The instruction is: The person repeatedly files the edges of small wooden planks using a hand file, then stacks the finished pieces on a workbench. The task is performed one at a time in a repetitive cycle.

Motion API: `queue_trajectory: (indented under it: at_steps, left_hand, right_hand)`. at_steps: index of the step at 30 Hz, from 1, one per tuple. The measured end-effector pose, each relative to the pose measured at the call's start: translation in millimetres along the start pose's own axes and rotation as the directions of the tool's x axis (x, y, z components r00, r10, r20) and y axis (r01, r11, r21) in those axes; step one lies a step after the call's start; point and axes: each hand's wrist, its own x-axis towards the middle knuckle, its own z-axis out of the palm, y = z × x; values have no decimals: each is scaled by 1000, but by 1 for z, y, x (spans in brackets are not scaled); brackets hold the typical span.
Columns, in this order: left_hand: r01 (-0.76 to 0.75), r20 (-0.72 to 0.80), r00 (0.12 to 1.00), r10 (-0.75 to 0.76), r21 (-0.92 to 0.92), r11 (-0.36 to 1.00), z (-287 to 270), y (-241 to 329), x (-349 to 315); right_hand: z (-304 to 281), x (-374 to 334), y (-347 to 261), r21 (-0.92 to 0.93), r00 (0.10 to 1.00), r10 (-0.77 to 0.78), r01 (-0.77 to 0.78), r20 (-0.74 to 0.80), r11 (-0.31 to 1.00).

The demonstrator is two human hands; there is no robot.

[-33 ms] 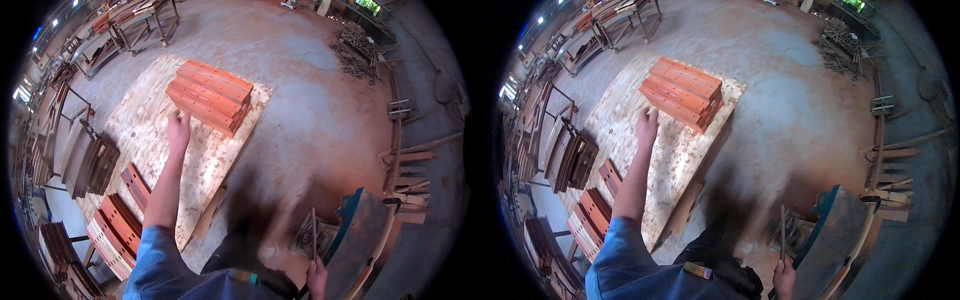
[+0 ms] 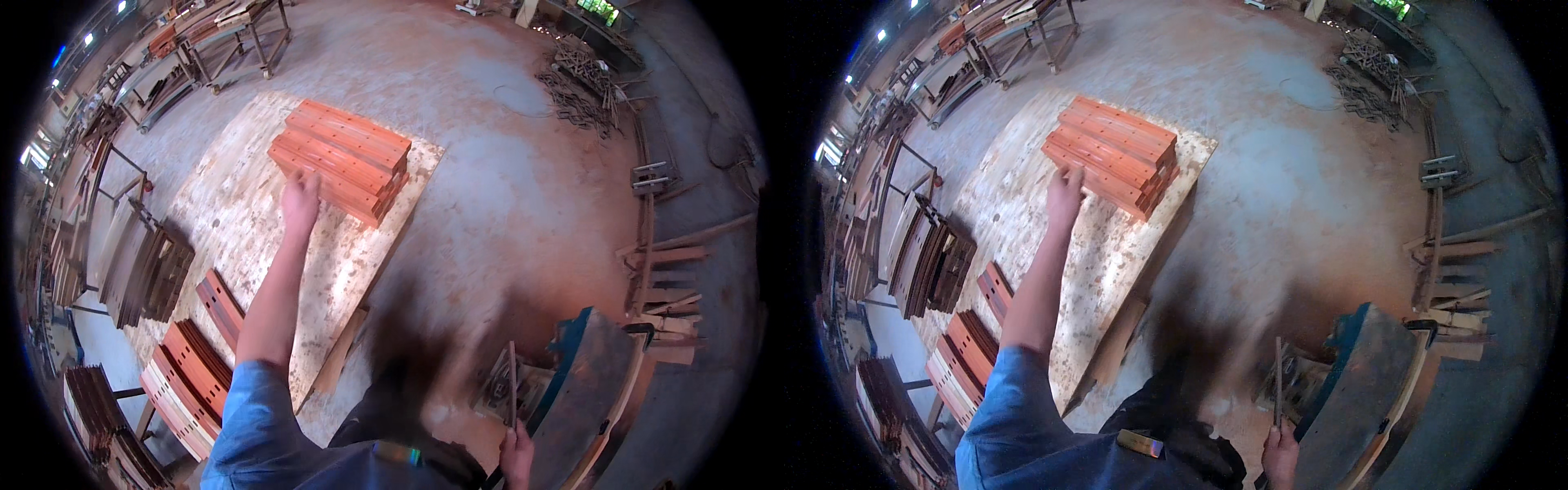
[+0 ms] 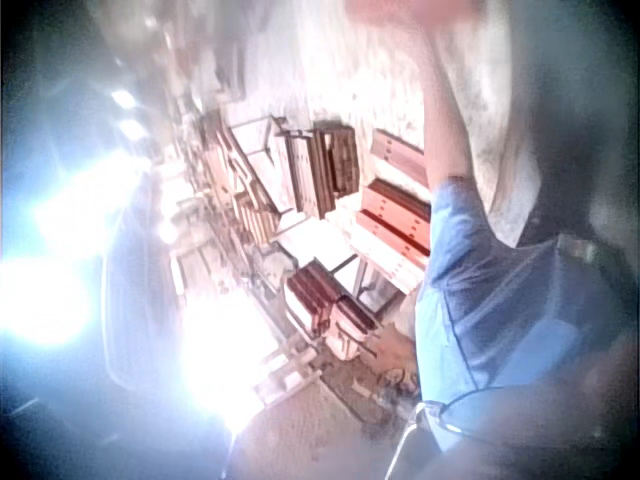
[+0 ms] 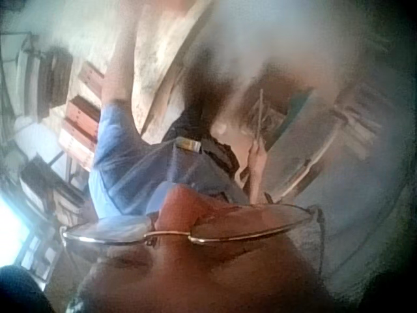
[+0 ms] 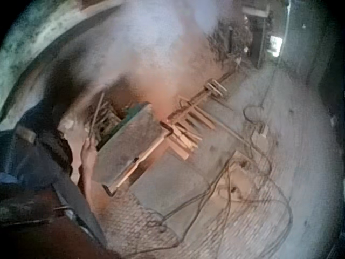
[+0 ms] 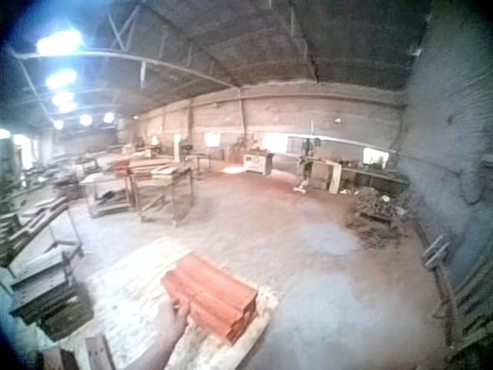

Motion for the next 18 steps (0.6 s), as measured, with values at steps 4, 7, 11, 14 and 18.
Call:
queue_trajectory:
  at_steps: [4, 7, 11, 14, 18]
  left_hand:
    - [-63, 97, 995, 35, 304, 951, 67, 21, 58]
    - [-32, 138, 990, -27, 411, 911, 92, 40, 71]
    - [-83, 97, 994, 41, 479, 874, 110, 30, 84]
    - [101, 225, 958, -178, 316, 943, 109, 23, 103]
    - [262, 280, 941, -188, -256, 931, 100, 21, 79]
  right_hand:
    - [6, 3, 45, -290, 978, -200, 174, -63, 941]
    - [1, -14, 47, -126, 986, -131, 118, -101, 985]
    - [2, -21, 63, -145, 990, -46, 27, -132, 989]
    - [3, -18, 69, -106, 991, -59, 46, -124, 993]
    - [5, -16, 72, -51, 992, -59, 54, -111, 997]
